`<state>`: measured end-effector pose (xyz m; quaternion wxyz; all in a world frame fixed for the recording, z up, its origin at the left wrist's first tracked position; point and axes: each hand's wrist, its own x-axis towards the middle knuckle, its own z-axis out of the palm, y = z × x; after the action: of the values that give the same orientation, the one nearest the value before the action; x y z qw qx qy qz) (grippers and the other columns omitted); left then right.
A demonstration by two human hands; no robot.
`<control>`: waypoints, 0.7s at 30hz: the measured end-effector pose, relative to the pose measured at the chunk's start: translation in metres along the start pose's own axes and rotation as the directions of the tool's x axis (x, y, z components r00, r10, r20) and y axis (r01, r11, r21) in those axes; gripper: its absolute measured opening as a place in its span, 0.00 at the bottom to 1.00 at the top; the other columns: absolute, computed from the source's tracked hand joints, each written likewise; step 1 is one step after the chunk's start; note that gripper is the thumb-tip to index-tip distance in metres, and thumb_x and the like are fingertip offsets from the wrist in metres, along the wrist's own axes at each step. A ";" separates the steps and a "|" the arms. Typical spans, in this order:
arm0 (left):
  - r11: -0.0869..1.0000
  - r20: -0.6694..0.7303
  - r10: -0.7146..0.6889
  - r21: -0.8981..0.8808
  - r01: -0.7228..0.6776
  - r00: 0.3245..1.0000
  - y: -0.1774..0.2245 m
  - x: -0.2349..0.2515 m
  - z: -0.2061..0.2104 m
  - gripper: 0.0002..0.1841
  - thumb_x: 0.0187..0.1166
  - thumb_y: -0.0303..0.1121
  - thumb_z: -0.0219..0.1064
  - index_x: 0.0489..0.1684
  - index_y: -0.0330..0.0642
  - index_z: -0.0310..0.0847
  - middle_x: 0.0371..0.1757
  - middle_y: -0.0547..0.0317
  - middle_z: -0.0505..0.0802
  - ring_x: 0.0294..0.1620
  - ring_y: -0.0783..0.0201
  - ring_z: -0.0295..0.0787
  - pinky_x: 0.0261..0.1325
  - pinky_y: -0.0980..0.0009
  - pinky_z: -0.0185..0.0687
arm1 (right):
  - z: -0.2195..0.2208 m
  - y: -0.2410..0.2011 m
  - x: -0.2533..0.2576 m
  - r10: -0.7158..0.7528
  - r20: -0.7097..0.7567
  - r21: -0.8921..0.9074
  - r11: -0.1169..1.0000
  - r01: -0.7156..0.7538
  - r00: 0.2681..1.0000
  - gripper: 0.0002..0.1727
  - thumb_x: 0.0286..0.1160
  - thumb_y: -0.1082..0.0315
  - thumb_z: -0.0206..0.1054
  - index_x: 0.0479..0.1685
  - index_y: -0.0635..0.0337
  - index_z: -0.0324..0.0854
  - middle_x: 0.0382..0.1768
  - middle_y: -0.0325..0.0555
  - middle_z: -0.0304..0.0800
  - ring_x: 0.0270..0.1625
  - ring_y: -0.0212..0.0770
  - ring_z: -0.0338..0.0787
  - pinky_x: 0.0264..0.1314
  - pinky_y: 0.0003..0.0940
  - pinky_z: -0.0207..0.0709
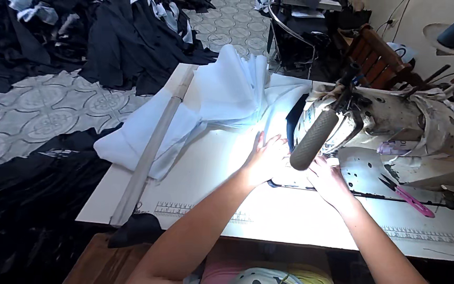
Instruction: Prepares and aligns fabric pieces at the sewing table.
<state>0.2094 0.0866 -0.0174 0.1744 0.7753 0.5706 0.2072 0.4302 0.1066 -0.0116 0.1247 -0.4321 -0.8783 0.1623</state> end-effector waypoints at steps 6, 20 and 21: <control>0.913 -0.287 -0.363 0.082 0.400 0.887 -0.044 -0.022 -0.101 0.20 0.86 0.29 0.63 0.75 0.40 0.79 0.78 0.35 0.80 0.79 0.33 0.74 0.75 0.33 0.66 | 0.003 -0.001 -0.003 -0.008 -0.080 0.004 1.000 0.008 0.997 0.21 0.83 0.60 0.59 0.69 0.56 0.87 0.73 0.59 0.85 0.80 0.67 0.77 0.89 0.67 0.46; 0.917 0.032 -0.364 -0.163 0.364 0.931 -0.030 -0.115 -0.113 0.11 0.83 0.26 0.59 0.45 0.25 0.83 0.36 0.41 0.88 0.35 0.54 0.87 0.43 0.55 0.84 | -0.008 -0.050 -0.035 0.082 0.193 0.571 0.801 -0.180 0.978 0.18 0.87 0.67 0.53 0.56 0.67 0.88 0.49 0.45 0.94 0.49 0.27 0.88 0.57 0.25 0.80; 0.939 0.146 -0.248 -0.206 0.275 0.958 0.004 -0.121 -0.093 0.09 0.81 0.25 0.59 0.40 0.26 0.83 0.32 0.43 0.88 0.32 0.56 0.85 0.40 0.58 0.81 | -0.008 -0.066 -0.043 0.023 0.346 0.661 0.704 -0.260 0.938 0.23 0.91 0.65 0.46 0.66 0.71 0.82 0.52 0.47 0.93 0.47 0.26 0.87 0.53 0.23 0.79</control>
<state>0.1325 -0.0277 0.0493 0.3201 0.6788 0.6302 0.1991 0.4109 0.0356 0.0179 0.1251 -0.3887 -0.7236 0.5564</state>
